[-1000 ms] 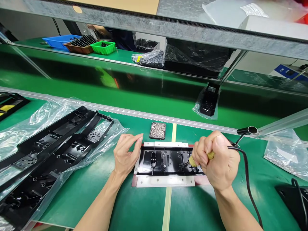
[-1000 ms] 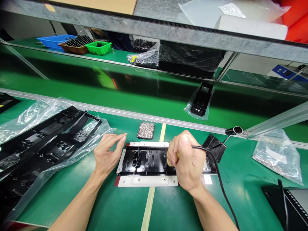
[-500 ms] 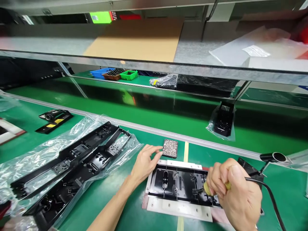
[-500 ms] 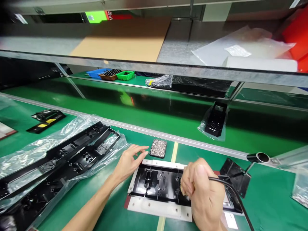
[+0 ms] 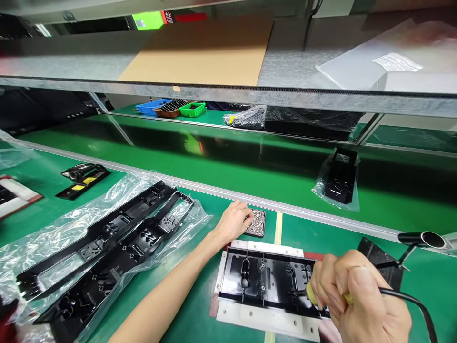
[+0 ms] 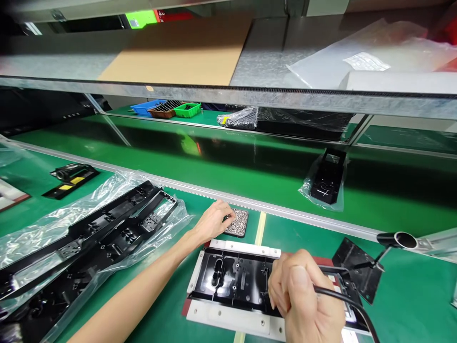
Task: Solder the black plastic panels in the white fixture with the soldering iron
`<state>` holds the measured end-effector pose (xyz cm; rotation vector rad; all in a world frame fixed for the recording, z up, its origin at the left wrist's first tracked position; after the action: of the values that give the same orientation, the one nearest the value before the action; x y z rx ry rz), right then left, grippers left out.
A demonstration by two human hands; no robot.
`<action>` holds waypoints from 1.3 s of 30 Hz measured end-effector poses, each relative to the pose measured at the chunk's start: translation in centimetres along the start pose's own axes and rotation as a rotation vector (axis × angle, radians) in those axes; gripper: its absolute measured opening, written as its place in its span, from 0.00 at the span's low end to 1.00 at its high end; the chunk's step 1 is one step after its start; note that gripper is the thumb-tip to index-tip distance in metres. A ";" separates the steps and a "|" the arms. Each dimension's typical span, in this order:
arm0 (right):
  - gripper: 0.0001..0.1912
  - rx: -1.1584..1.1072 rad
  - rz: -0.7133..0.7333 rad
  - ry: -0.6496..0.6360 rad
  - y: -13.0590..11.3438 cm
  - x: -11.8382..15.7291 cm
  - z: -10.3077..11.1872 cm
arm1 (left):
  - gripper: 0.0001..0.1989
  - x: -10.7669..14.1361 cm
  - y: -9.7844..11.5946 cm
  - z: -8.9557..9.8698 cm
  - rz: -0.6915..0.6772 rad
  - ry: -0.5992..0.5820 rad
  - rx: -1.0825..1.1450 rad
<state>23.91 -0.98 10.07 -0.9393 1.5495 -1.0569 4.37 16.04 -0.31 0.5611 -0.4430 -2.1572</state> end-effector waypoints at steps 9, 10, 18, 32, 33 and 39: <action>0.22 -0.015 0.003 -0.002 0.0 0.1 0.1 | 0.10 0.2 0.5 0.2 -0.068 -0.027 -0.058; 0.22 -0.016 0.006 -0.002 0.0 0.1 0.1 | 0.11 0.3 0.6 0.4 -0.064 -0.018 -0.049; 0.22 -0.024 0.012 0.025 -0.5 -0.2 -0.4 | 0.07 0.8 0.7 1.0 0.034 0.034 0.088; 0.21 -0.079 -0.015 0.043 -1.1 -0.6 -0.7 | 0.09 2.8 12.4 0.6 -0.335 -0.183 0.275; 0.21 -0.083 -0.014 0.041 -1.2 -0.7 -0.7 | 0.08 2.8 12.8 0.2 -0.346 -0.213 0.263; 0.20 -0.085 -0.015 0.034 -1.1 -0.7 -0.6 | 0.09 3.0 12.9 -1.5 -0.414 -0.297 0.172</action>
<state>23.50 -0.62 11.39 -0.9960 1.6283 -1.0291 11.84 5.95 4.09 0.4558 -0.7318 -2.6324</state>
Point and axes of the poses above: each hand's wrist, its own x-axis away from the middle knuckle, its own z-axis out of the back of the hand, y = z × x, the point moved 4 cm from there along -x, towards the middle knuckle, and after that the axes turned 7 degrees about x, right-handed, at the moved point
